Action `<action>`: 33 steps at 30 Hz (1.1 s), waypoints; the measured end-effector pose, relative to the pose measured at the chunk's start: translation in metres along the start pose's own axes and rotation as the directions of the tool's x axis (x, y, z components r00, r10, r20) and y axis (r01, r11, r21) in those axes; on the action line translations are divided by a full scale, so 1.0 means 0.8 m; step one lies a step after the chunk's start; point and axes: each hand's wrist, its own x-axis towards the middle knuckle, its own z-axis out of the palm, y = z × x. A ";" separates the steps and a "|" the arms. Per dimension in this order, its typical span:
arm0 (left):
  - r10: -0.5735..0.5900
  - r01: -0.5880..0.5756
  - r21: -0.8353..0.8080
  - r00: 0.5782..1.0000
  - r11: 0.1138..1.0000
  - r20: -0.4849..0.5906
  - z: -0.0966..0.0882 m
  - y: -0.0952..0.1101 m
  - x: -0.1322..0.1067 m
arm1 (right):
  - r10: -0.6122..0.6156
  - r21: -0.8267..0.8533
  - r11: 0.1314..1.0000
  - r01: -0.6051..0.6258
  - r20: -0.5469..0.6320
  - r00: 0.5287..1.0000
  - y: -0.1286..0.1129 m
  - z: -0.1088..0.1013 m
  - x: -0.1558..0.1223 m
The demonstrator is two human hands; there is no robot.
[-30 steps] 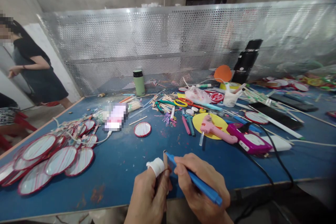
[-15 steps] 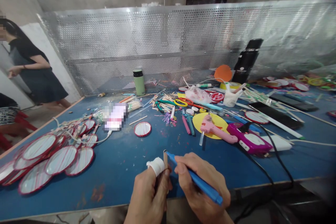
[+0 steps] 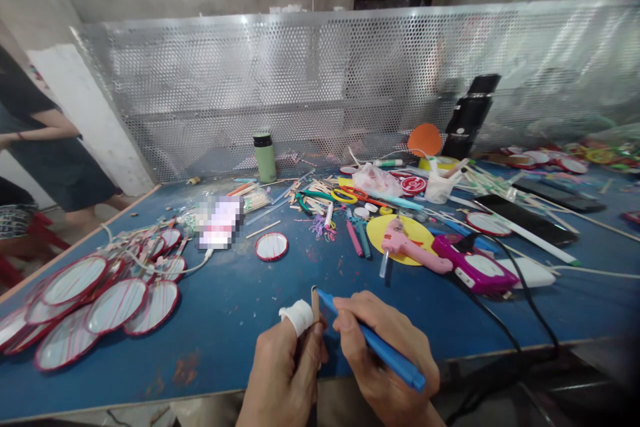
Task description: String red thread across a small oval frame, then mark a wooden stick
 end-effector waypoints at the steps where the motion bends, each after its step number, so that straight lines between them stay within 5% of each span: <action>1: -0.006 0.006 -0.002 1.000 1.000 -0.015 0.001 0.000 0.000 | 0.001 -0.001 1.000 -0.001 -0.003 1.000 0.000 0.000 0.000; 33: -0.044 0.043 -0.039 0.999 0.998 -0.019 0.002 -0.001 -0.002 | 0.009 -0.051 0.999 -0.012 -0.046 0.999 -0.002 0.000 0.001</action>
